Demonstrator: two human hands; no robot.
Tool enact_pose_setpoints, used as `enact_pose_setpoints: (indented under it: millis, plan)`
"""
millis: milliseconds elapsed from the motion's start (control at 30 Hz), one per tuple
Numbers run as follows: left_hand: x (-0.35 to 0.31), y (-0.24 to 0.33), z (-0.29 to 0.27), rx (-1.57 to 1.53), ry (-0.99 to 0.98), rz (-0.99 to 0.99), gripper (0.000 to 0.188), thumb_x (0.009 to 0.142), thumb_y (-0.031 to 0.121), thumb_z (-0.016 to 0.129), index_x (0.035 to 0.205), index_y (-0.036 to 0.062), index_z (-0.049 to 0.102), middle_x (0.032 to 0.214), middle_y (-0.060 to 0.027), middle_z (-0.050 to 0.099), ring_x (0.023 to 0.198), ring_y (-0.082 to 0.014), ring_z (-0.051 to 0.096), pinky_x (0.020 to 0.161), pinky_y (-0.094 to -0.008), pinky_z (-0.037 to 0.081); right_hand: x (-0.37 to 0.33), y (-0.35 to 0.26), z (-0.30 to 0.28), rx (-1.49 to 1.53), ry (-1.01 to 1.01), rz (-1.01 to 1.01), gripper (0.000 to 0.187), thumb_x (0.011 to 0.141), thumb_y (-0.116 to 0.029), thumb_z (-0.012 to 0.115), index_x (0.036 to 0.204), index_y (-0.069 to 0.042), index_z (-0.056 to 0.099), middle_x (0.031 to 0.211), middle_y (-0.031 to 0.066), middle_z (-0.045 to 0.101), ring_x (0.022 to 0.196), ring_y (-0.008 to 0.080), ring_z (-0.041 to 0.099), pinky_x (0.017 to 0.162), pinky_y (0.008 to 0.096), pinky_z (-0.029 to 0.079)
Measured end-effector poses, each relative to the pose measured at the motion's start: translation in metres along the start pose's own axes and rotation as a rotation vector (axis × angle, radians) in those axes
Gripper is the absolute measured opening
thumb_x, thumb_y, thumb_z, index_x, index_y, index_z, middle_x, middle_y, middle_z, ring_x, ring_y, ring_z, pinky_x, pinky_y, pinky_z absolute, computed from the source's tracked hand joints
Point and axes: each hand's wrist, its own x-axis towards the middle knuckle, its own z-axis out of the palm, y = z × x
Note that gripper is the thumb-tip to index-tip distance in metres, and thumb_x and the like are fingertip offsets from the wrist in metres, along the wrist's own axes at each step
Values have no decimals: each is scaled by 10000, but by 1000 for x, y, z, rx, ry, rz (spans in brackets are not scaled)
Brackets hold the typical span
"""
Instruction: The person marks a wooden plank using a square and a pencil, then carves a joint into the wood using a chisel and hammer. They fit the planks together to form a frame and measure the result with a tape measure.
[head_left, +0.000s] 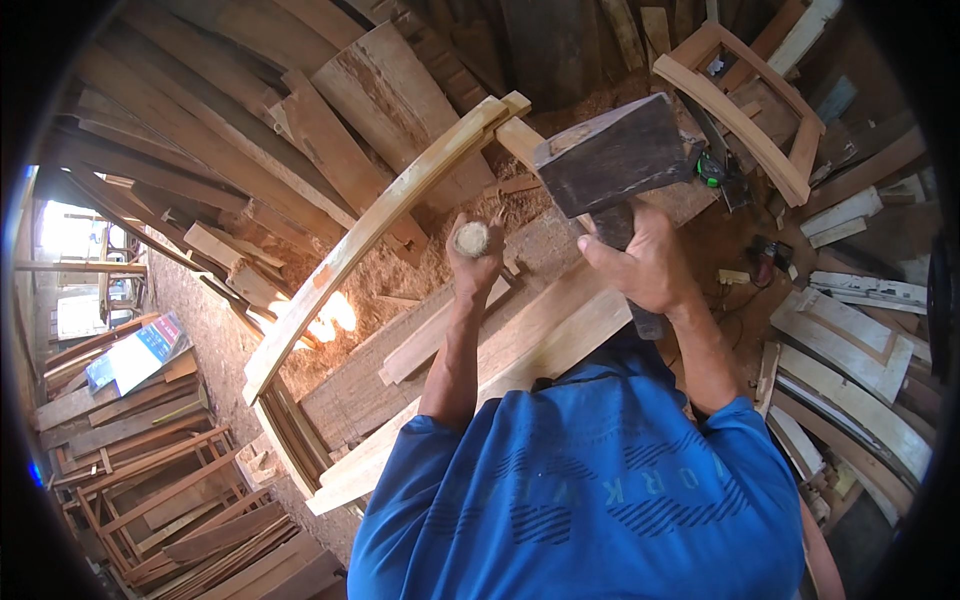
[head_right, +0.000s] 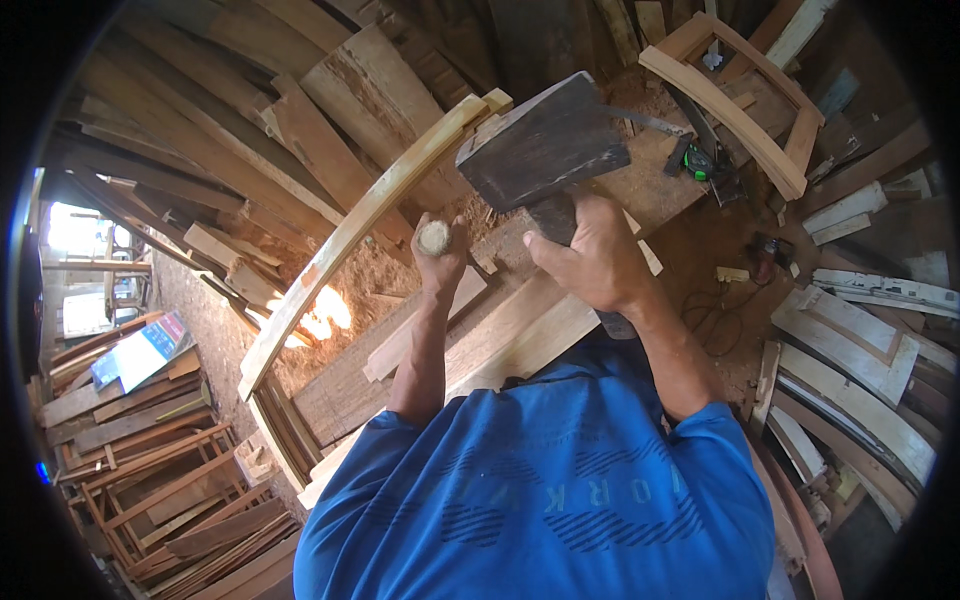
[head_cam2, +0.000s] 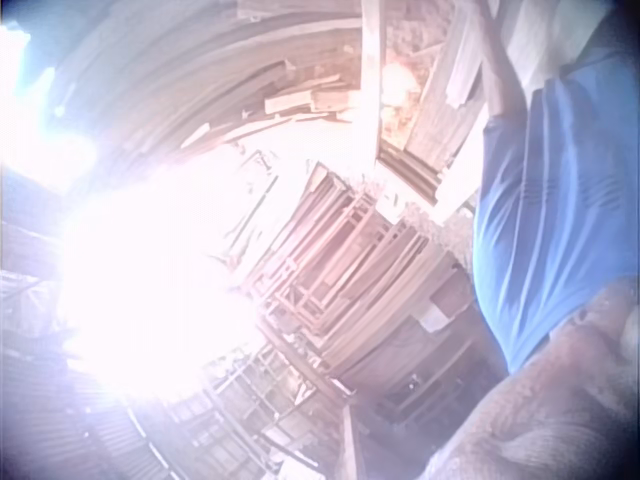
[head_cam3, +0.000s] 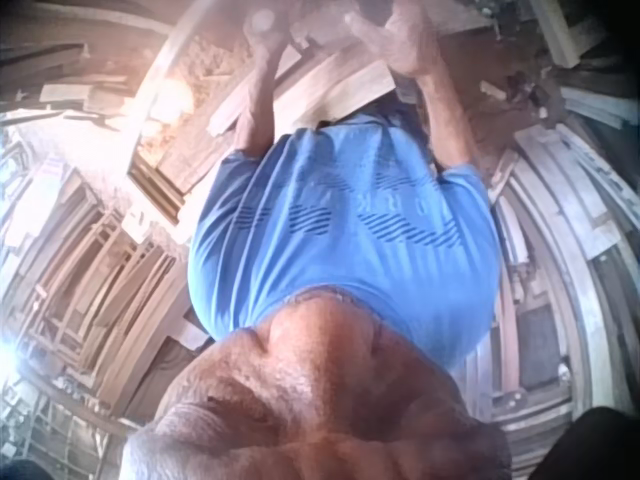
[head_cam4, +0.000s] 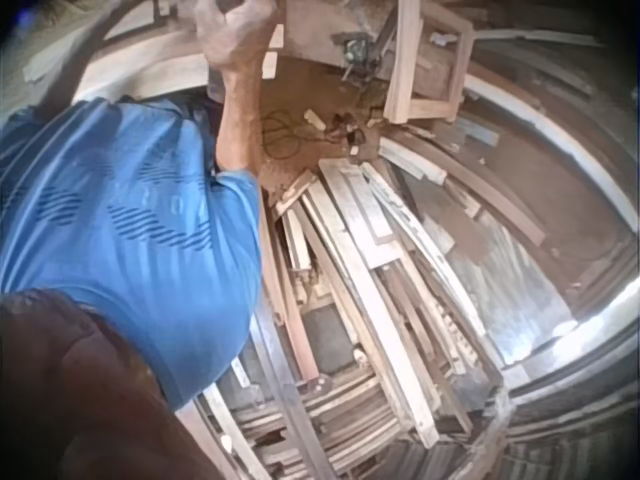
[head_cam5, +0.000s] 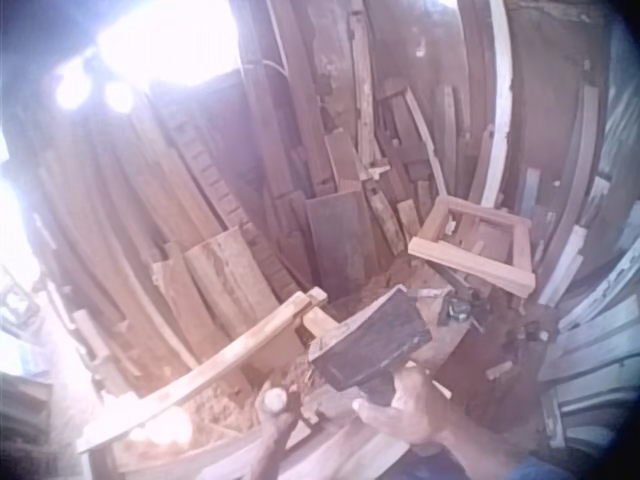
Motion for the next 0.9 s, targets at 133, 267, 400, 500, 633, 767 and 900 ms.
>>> enact_pose_setpoints:
  millis: [133,267,400,500,633,767,900]
  plan:
    - [8,3,2,38,-109,14,176,936,108,731,842,68,587,686,19,571,631,-74,531,572,-262,442,-4,-11,-5,-12,71,-3,356,861,-106,704,1191,21,661,1053,151,714,935,221,661,894,355,521]
    - [11,-17,3,42,-154,24,176,935,105,726,834,77,585,658,30,560,598,-73,540,542,-271,448,-3,-18,-5,59,121,-53,313,877,-92,704,1166,23,675,1042,135,721,923,201,659,888,350,525]
    - [3,-22,2,44,-180,27,165,923,85,724,839,77,582,680,24,571,609,-78,548,552,-277,462,-2,-17,-7,46,126,-89,301,886,-80,700,1167,24,676,1035,122,728,928,201,669,889,352,525]
    - [-3,-19,2,28,-232,48,166,905,63,716,830,77,569,717,23,581,649,-83,560,587,-278,479,2,-17,1,22,117,-155,315,878,-80,705,1177,14,677,1024,160,734,935,249,702,872,361,534]
    - [-6,-18,4,25,-306,75,116,844,58,755,884,48,646,802,-1,658,740,-80,571,678,-276,500,17,30,36,-432,-92,-126,294,867,-154,699,1121,-5,695,956,215,735,889,375,719,797,448,562]
    - [-19,-12,-7,42,-353,50,182,866,51,718,1047,37,702,950,-43,721,861,-152,667,738,-334,541,19,39,39,-769,-313,-8,293,858,-198,673,1091,-22,693,873,207,726,806,425,707,741,511,566]
    - [-28,-18,-20,73,-440,-69,186,843,67,732,1026,47,701,998,-46,719,908,-179,675,757,-355,539,11,8,39,-459,-98,-232,311,852,-154,654,1132,-21,676,835,228,706,786,426,704,725,502,571]
